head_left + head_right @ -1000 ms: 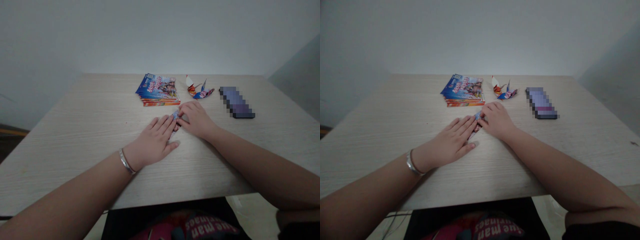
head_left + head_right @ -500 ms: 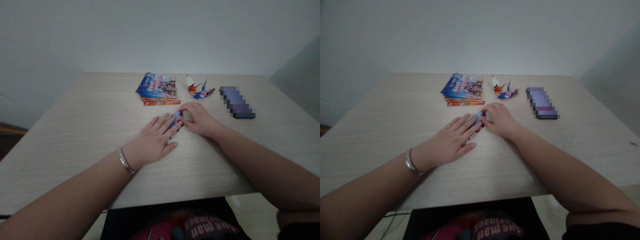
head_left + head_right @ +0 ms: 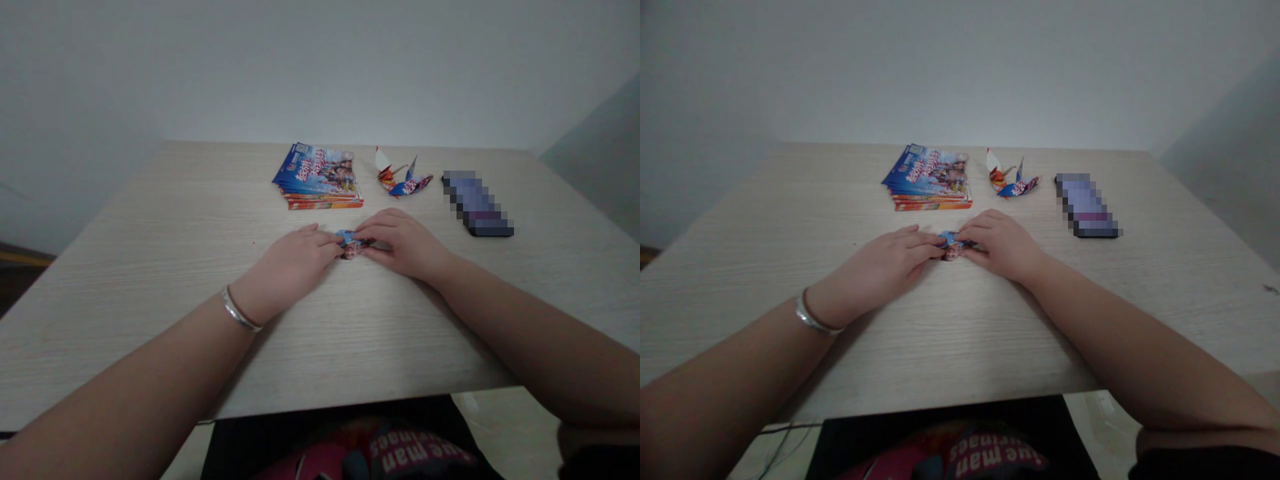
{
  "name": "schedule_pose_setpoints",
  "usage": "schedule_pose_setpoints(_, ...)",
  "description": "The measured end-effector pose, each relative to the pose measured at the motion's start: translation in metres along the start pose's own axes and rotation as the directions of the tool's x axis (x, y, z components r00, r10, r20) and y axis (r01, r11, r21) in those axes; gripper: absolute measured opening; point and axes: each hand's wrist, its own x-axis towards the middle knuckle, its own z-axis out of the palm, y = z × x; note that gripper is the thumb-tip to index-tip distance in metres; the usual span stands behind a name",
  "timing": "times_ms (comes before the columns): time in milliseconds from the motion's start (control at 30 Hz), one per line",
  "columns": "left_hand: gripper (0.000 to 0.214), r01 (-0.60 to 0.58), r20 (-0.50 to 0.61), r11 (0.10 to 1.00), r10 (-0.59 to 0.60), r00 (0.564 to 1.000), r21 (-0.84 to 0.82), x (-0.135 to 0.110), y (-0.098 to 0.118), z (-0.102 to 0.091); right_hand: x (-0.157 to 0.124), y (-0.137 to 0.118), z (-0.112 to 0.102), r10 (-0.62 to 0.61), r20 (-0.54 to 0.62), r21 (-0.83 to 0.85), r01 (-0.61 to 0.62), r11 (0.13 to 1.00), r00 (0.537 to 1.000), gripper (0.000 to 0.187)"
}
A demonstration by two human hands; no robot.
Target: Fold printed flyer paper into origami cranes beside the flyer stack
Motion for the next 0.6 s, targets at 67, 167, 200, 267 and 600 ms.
schedule_pose_setpoints(67,0.027,0.018,0.014,1.0,-0.018,1.0,0.021,-0.001,-0.002,0.001,0.0,0.0,0.002,-0.066,-0.036,-0.002,0.066,0.998,0.997,0.018)
schedule_pose_setpoints(167,0.03,0.01,0.012,0.998,-0.011,1.0,0.062,-0.001,-0.002,0.004,-0.001,-0.002,0.003,-0.118,-0.039,-0.004,0.118,0.993,0.992,0.021)
schedule_pose_setpoints(200,0.032,0.01,0.01,0.997,-0.011,1.0,0.076,-0.001,-0.002,0.005,-0.001,-0.002,0.003,-0.118,-0.024,-0.013,0.118,0.993,0.993,0.021)
schedule_pose_setpoints(267,0.034,0.009,0.013,0.995,-0.01,1.0,0.095,-0.002,0.001,0.005,-0.001,-0.003,0.0,-0.111,0.006,-0.05,0.111,0.993,0.994,0.022)
schedule_pose_setpoints(600,0.038,0.076,0.028,0.996,-0.078,0.997,0.041,-0.006,0.012,0.004,0.007,-0.013,0.003,-0.2,0.093,-0.246,0.217,0.945,0.975,0.029)
